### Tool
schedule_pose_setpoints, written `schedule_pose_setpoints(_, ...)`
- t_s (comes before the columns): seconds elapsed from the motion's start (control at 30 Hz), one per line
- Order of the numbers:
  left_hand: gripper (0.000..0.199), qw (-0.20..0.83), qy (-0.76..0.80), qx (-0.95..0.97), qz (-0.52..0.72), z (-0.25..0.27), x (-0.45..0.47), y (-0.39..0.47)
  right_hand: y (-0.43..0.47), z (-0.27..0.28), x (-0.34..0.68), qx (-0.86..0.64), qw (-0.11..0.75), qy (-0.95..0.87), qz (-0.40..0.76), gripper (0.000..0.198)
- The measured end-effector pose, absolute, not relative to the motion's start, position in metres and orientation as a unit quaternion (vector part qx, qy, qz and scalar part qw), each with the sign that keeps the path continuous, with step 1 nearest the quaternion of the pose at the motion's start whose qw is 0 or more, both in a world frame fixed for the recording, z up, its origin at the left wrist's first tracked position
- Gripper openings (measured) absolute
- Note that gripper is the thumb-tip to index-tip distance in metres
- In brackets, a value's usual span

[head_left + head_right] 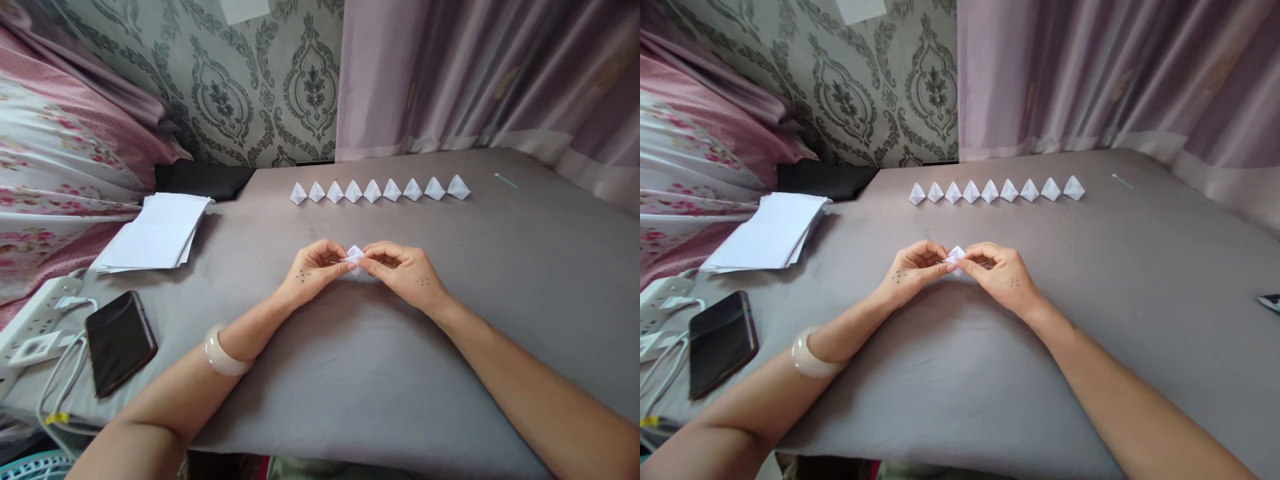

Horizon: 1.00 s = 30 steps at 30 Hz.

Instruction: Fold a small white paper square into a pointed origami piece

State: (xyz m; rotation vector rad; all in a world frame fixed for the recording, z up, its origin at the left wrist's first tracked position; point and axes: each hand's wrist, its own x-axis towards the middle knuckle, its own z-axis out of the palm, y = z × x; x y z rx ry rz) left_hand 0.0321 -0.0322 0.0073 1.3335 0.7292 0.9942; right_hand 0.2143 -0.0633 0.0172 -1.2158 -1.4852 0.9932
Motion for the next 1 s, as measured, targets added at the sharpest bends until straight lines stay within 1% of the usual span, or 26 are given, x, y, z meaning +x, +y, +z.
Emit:
schedule_pose_setpoints(0.1, 0.036, 0.606, 0.303, 0.571, 0.464, 0.009, 0.035, -0.034, -0.066, 0.014, 0.209, -0.499, 0.508, -0.584, 0.390, 0.033)
schedule_pose_setpoints(0.17, 0.039, 0.598, 0.303, 0.575, 0.468, 0.010, 0.035, -0.035, -0.067, 0.014, 0.208, -0.504, 0.501, -0.587, 0.388, 0.037)
schedule_pose_setpoints(0.27, 0.038, 0.579, 0.307, 0.591, 0.470, 0.010, 0.035, -0.036, -0.069, 0.017, 0.208, -0.499, 0.479, -0.606, 0.393, 0.031)
schedule_pose_setpoints(0.37, 0.037, 0.570, 0.310, 0.600, 0.469, 0.009, 0.034, -0.036, -0.070, 0.019, 0.206, -0.480, 0.483, -0.622, 0.387, 0.023)
schedule_pose_setpoints(0.7, 0.036, 0.563, 0.317, 0.618, 0.449, 0.008, 0.038, -0.040, -0.070, 0.023, 0.208, -0.487, 0.465, -0.649, 0.354, 0.013)
schedule_pose_setpoints(0.83, 0.037, 0.581, 0.316, 0.628, 0.411, 0.004, 0.037, -0.039, -0.068, 0.024, 0.212, -0.504, 0.429, -0.663, 0.350, 0.013)
schedule_pose_setpoints(1.0, 0.036, 0.650, 0.314, 0.598, 0.349, 0.003, 0.034, -0.035, -0.066, 0.022, 0.215, -0.506, 0.384, -0.685, 0.355, 0.014)
